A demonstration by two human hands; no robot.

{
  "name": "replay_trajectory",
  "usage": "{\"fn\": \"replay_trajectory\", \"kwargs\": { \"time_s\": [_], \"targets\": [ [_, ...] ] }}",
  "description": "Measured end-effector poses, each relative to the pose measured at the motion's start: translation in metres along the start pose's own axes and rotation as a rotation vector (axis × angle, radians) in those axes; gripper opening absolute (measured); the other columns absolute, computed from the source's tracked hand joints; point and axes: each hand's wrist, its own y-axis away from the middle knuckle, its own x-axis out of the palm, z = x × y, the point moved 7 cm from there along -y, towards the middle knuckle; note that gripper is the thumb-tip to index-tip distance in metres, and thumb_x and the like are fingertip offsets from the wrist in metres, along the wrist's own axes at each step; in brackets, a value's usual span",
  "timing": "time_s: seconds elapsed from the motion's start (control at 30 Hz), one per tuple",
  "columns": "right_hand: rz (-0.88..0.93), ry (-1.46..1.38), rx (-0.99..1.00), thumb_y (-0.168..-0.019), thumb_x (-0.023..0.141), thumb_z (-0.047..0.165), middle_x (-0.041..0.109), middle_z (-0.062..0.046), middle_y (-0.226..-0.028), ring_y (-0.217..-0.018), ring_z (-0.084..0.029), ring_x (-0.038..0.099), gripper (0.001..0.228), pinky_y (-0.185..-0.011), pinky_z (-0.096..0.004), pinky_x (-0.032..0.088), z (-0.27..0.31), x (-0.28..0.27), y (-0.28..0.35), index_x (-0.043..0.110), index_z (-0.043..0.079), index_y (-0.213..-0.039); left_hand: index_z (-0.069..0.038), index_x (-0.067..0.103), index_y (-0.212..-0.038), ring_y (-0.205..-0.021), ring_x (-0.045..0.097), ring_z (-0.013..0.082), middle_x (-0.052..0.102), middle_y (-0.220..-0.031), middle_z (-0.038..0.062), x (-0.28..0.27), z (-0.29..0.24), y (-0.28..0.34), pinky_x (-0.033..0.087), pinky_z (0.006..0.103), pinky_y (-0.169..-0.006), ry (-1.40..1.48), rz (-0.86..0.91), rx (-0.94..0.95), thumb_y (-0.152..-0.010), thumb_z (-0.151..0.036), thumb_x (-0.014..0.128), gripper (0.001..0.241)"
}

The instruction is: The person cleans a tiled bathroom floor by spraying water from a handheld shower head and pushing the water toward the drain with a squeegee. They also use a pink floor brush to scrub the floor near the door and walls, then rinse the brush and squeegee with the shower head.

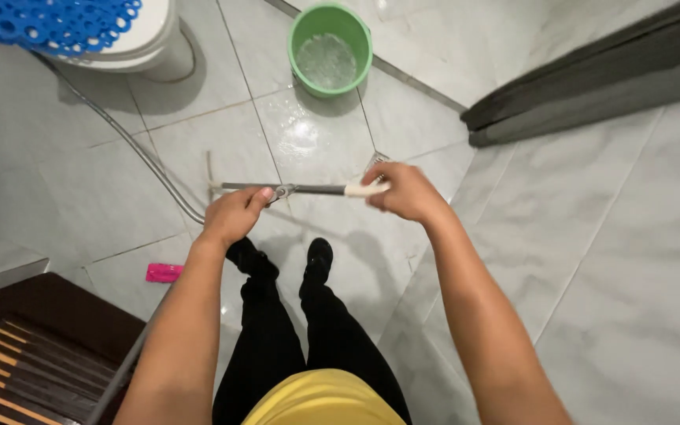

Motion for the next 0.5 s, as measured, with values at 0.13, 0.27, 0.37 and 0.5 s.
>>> {"fn": "replay_trajectory", "kwargs": {
  "time_s": [0.13, 0.27, 0.37, 0.5],
  "targets": [
    [-0.579, -0.792, -0.173, -0.074, 0.09, 0.017, 0.072, -0.009, -0.086, -0.074, -0.014, 0.066, 0.038, -0.075, -0.025, 0.051, -0.022, 0.011, 0.0, 0.076, 0.009, -0.108, -0.03, 0.074, -0.123, -0.121, 0.064, 0.0383, 0.077, -0.113, 0.011, -0.007, 0.009, 0.011, 0.046, 0.0514, -0.107, 0.048, -0.06, -0.009, -0.103, -0.064, 0.034, 0.056],
    [-0.865, -1.411, -0.38, -0.086, 0.085, 0.014, 0.068, -0.008, -0.113, -0.108, -0.017, 0.064, 0.023, -0.102, -0.034, 0.047, 0.008, 0.06, -0.02, 0.063, 0.012, -0.088, -0.034, 0.074, -0.121, -0.114, 0.068, 0.0335, 0.078, -0.099, 0.005, -0.017, 0.019, 0.024, 0.049, 0.0496, -0.102, 0.108, -0.141, -0.014, -0.102, -0.067, 0.037, 0.053],
    [-0.814, -1.625, -0.369, -0.1, 0.072, 0.03, 0.049, 0.001, -0.059, -0.066, -0.014, 0.061, 0.038, -0.092, -0.03, 0.051, 0.028, 0.081, -0.037, 0.049, 0.016, -0.073, -0.025, 0.075, -0.107, -0.105, 0.069, 0.038, 0.077, -0.09, 0.007, -0.03, 0.018, 0.043, 0.051, 0.0514, -0.096, 0.151, -0.187, 0.015, -0.104, -0.06, 0.041, 0.049],
    [-0.828, -1.245, -0.239, -0.102, 0.069, 0.035, 0.062, -0.006, -0.064, -0.066, -0.015, 0.065, 0.039, -0.08, -0.029, 0.052, -0.003, 0.074, -0.036, 0.054, 0.013, -0.072, -0.028, 0.074, -0.105, -0.103, 0.07, 0.0338, 0.076, -0.087, 0.003, -0.035, 0.026, 0.055, 0.052, 0.0499, -0.094, 0.14, -0.225, 0.011, -0.105, -0.059, 0.041, 0.046]
  ]
}}
